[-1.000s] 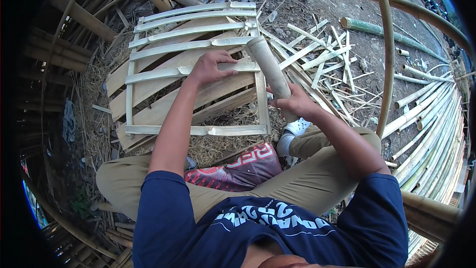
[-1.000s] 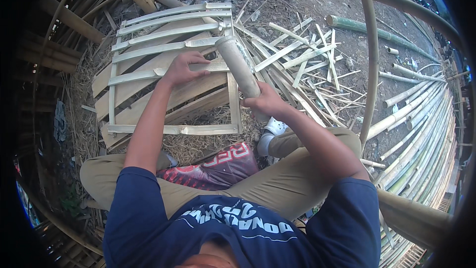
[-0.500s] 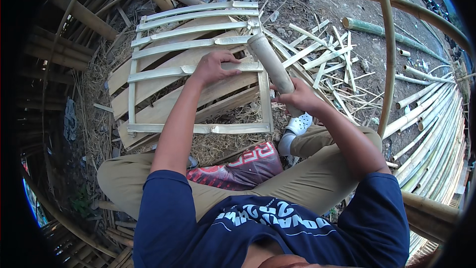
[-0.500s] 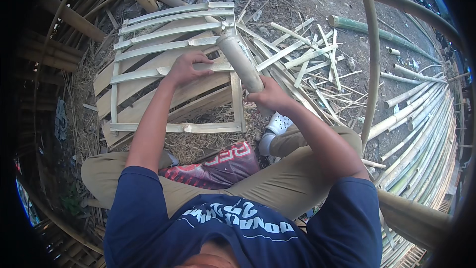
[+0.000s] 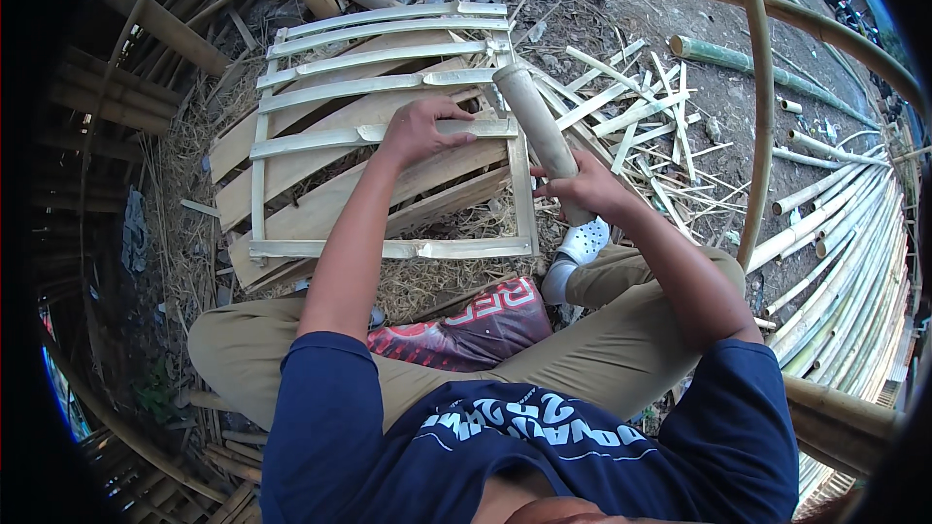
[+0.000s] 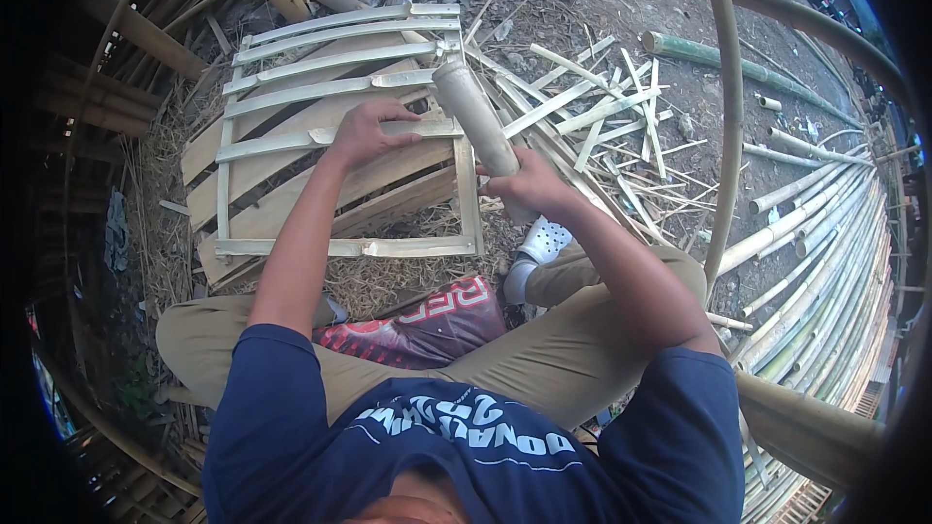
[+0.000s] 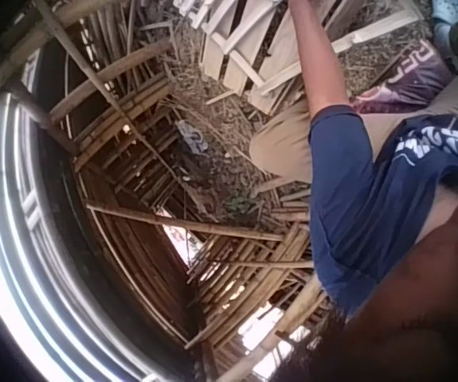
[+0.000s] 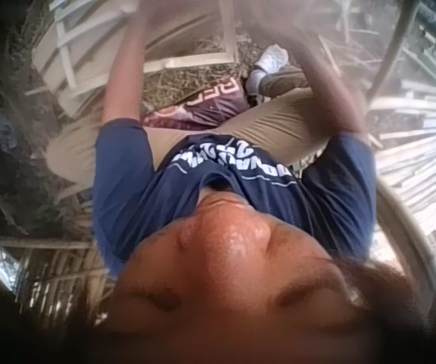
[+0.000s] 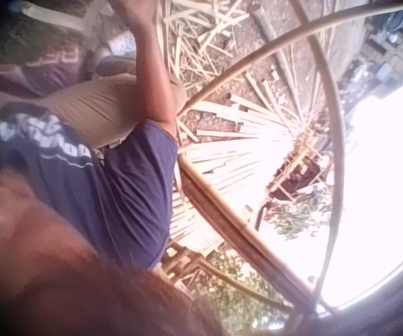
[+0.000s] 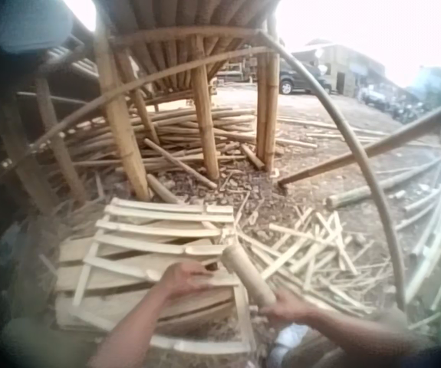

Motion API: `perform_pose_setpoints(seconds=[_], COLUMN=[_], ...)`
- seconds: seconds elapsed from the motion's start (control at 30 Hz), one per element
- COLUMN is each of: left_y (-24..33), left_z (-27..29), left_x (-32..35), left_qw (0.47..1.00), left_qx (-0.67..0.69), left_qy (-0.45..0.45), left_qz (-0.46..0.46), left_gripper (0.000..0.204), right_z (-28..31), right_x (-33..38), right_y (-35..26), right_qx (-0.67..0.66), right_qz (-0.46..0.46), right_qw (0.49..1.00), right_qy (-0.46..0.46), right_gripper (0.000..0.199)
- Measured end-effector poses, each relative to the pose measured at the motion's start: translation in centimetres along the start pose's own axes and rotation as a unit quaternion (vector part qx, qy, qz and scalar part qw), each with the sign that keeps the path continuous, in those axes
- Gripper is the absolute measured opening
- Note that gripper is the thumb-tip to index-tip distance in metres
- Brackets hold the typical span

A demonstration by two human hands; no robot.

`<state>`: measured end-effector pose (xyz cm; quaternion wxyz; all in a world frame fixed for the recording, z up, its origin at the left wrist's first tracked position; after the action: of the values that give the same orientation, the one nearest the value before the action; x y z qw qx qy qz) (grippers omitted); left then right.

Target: The person assembles a bamboo structure by hand, fitting thin bamboo strips into the slots of a larger bamboo frame.

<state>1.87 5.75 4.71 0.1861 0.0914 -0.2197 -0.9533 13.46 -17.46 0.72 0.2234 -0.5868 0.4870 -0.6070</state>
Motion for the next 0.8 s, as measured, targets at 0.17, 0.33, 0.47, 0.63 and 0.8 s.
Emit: perform_pose_setpoints(seconds=[0.17,0.33,0.47,0.63,0.8], left_y=[0.0,0.7,1.0,0.7,0.7], left_z=[0.2,0.6,0.9,0.5,0.3], left_x=[0.0,-0.1,-0.4,-0.7,-0.7], left_qw=[1.0,0.999,0.998,0.999,0.998], left_qx=[0.002,0.01,-0.024,-0.019,-0.029], left_qy=[0.009,0.04,0.045,0.031,0.033], left_qz=[-0.001,-0.036,-0.045,-0.034,-0.041], left_gripper=[0.042,0.039,0.037,0.039,0.039], right_z=[0.1,0.2,3.0,4.0,3.5], right_x=[-0.1,0.1,-0.5,1.4,1.4], right_y=[0.1,-0.2,-2.1,-5.6,-4.7], right_qx=[-0.012,-0.018,0.17,0.347,0.446], right_qz=[0.01,0.036,0.076,0.101,0.085], right_qw=[1.0,0.999,0.978,0.919,0.879], right_qy=[-0.003,0.031,0.094,0.155,0.149], right_gripper=[0.062,0.052,0.043,0.048,0.05])
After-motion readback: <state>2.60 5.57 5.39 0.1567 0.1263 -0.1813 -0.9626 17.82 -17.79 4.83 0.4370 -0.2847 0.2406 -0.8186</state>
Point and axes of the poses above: each hand's wrist, its own x-axis away from the middle knuckle, its own z-axis out of the back of the hand, y = z × x, the point moved 10 cm from there along -x, towards the middle knuckle, and after that the axes turned 13 degrees about -x, right-handed, at the moved point
